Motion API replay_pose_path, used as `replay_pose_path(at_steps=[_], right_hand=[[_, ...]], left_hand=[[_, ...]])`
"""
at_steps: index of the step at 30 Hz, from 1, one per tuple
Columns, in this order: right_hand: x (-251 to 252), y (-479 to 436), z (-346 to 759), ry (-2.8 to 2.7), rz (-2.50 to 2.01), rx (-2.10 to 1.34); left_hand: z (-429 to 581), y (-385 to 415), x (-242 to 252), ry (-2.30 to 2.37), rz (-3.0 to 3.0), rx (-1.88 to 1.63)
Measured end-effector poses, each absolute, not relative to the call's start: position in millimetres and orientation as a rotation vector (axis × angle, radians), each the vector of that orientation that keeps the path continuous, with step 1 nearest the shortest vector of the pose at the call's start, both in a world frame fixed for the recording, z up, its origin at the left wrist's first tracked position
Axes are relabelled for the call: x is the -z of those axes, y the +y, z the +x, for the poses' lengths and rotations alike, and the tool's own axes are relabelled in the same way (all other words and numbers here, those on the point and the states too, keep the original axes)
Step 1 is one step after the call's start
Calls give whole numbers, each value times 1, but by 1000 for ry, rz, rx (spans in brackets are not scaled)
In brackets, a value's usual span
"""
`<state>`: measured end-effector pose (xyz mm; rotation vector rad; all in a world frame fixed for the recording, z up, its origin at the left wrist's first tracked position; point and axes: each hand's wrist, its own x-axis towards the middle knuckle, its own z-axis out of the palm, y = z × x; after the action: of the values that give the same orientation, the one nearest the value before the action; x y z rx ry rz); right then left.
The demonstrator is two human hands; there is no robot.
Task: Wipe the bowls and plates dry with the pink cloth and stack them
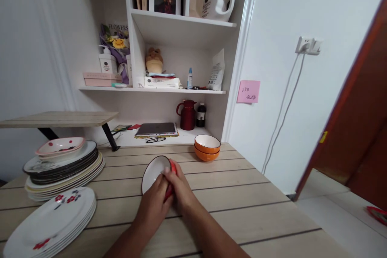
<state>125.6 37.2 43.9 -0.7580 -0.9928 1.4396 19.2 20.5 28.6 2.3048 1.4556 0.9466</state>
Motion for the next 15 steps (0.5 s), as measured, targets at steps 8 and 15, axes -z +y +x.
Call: replay_pose_path(at_steps=[8,15], right_hand=[[-65,47,174,-1055,-1189,-1516],[-60,44,177,-1043,-1031,-1630]], left_hand=[[22,8,-43,1254,2483,-644],[30,6,-41,1390,2422,-621]])
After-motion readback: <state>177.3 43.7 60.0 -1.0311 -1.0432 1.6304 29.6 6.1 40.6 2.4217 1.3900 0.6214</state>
